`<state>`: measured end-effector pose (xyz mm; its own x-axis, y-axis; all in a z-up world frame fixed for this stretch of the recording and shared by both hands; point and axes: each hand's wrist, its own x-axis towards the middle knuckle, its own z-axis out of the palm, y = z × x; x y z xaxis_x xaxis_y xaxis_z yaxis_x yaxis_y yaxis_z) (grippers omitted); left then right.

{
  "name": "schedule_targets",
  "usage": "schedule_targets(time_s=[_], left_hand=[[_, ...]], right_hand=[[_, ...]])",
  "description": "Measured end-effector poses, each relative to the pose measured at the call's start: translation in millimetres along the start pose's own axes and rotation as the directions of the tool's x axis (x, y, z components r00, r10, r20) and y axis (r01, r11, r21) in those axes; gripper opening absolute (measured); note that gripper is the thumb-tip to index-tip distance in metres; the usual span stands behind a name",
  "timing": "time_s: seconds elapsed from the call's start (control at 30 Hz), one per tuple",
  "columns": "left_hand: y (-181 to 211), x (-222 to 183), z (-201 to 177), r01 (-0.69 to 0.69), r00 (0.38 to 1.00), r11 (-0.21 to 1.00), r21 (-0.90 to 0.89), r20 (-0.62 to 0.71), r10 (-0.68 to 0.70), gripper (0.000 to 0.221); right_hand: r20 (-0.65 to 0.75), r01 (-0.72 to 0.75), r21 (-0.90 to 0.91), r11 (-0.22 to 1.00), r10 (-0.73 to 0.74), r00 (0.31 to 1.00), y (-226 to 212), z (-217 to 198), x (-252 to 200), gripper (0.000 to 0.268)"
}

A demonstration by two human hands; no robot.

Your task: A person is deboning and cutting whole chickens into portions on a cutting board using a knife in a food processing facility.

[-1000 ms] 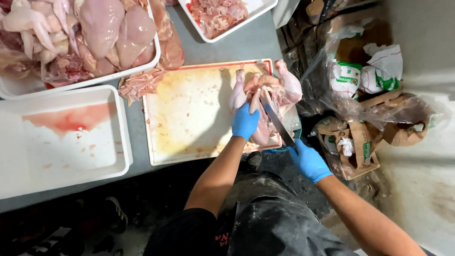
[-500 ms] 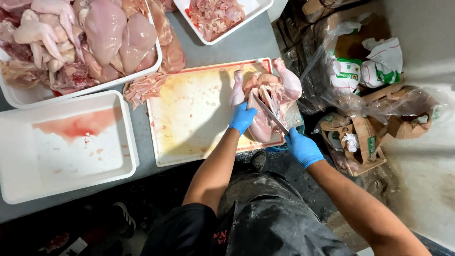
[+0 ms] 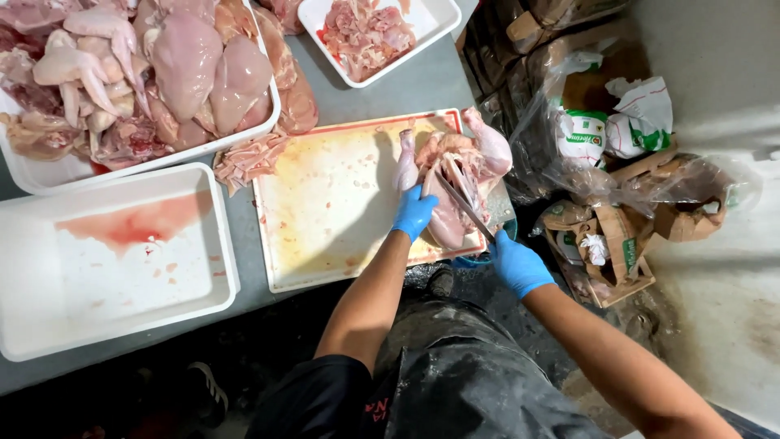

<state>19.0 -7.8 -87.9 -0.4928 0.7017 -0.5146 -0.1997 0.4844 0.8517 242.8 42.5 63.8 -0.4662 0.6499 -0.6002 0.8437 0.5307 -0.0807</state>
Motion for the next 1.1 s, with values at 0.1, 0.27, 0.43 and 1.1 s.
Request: schedule_targets(time_s=[0.1, 0.27, 0.43, 1.1], left_hand=[[-5.1, -3.6, 2.2, 0.011, 1.0, 0.998, -0.067, 0.01, -0.011, 0.055], [-10.2, -9.2, 3.0, -0.003, 1.0, 0.997, -0.078, 0.004, 0.003, 0.057], [-12.3, -10.1, 4.2, -0.033, 0.999, 0.997, -0.074, 0.011, 0.033, 0.059], [70.5, -48.0, -19.9, 0.028, 0.993, 0.992, 0.119, -0.119, -0.013, 0.046]], right_hand=[[0.005, 0.016, -0.202, 0.979, -0.015, 1.0, 33.4, 17.3, -16.4, 0.025], [0.118, 0.05, -0.327, 0.944, -0.012, 0.993, 4.9, -12.5, -34.9, 0.03], [0.046, -0.051, -0.075, 0.996, 0.054, 0.997, -1.2, -18.6, -11.7, 0.028], [0.008, -0.051, 0.029, 0.998, 0.051, 0.999, -29.5, -47.1, 6.4, 0.037]])
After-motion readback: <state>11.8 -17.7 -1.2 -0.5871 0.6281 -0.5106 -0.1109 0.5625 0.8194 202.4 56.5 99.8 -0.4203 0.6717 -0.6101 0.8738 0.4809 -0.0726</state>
